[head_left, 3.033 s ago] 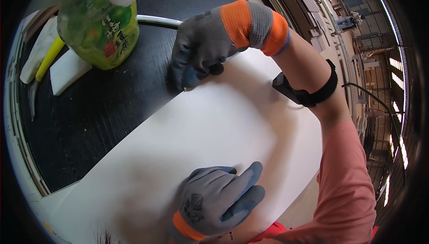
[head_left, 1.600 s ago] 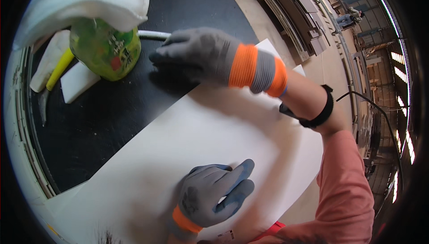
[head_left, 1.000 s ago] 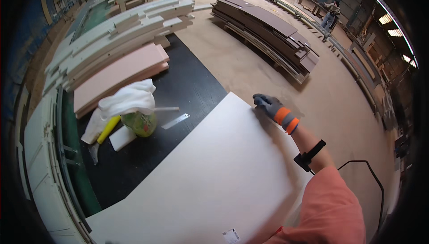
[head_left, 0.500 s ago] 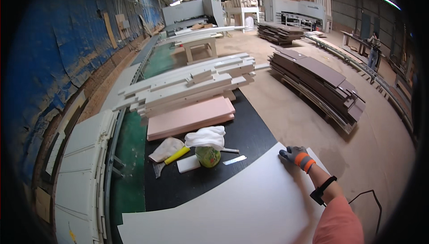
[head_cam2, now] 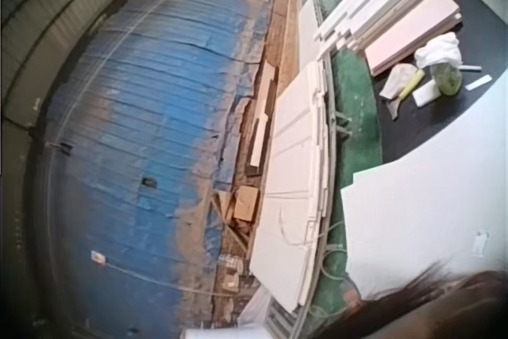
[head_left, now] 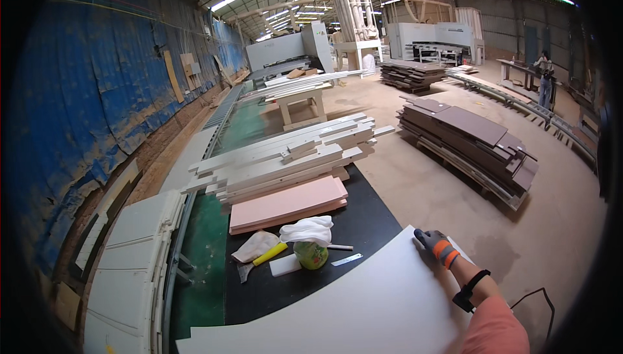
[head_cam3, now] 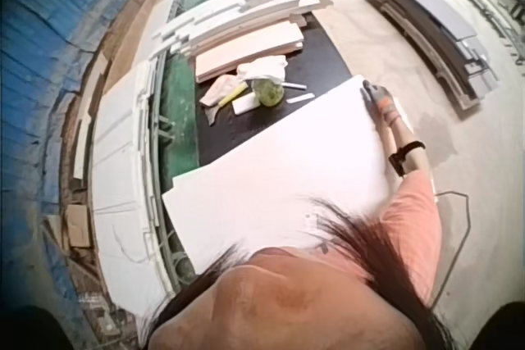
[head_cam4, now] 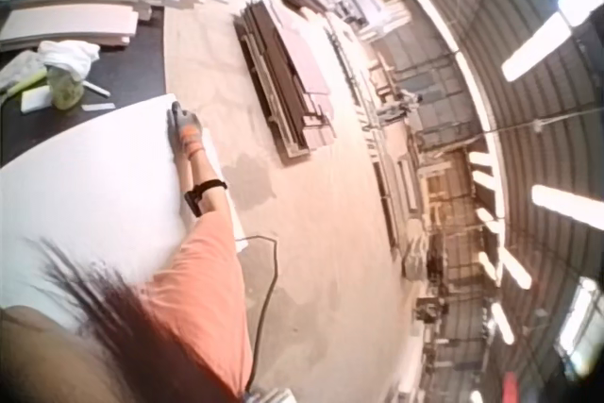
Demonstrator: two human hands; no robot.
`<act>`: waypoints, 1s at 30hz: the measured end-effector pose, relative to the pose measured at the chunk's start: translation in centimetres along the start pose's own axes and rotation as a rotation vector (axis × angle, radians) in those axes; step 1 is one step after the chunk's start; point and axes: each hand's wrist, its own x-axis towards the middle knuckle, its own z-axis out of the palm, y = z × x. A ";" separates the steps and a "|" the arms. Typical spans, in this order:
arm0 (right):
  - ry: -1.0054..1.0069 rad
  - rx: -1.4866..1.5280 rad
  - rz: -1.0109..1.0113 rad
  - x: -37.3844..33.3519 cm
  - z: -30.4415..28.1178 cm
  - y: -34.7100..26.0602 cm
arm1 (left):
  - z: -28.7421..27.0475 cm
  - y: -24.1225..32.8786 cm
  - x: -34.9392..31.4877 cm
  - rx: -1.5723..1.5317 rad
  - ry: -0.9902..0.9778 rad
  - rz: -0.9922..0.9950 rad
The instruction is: Wiping down white furniture panels with a cloth and cleaning solution, then stacking them.
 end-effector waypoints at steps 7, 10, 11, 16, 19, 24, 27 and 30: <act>0.148 0.127 -0.021 -5.2 -7.3 0.9 | -0.4 1.0 -1.2 -0.001 -0.090 0.050; 0.175 0.180 0.083 -9.7 -10.8 2.4 | -0.8 1.5 -2.1 -0.004 -0.143 0.096; 0.292 0.189 0.025 -11.0 -11.4 4.0 | -0.9 1.5 -2.6 -0.007 -0.171 0.114; 0.603 0.274 0.064 -23.1 -14.7 11.5 | -1.1 2.0 -5.3 -0.023 -0.340 0.230; 0.709 0.398 0.210 -33.0 -14.2 16.9 | -1.0 2.0 -7.6 -0.020 -0.474 0.305; 0.941 0.461 0.576 -51.8 -12.9 21.9 | 1.2 2.7 -13.4 -0.005 -0.736 0.421; 1.102 0.477 0.699 -63.0 -11.6 24.7 | 1.4 3.5 -18.2 -0.009 -0.892 0.507; 1.289 0.394 0.841 -73.5 -9.5 28.1 | 3.1 4.0 -23.8 0.024 -1.065 0.562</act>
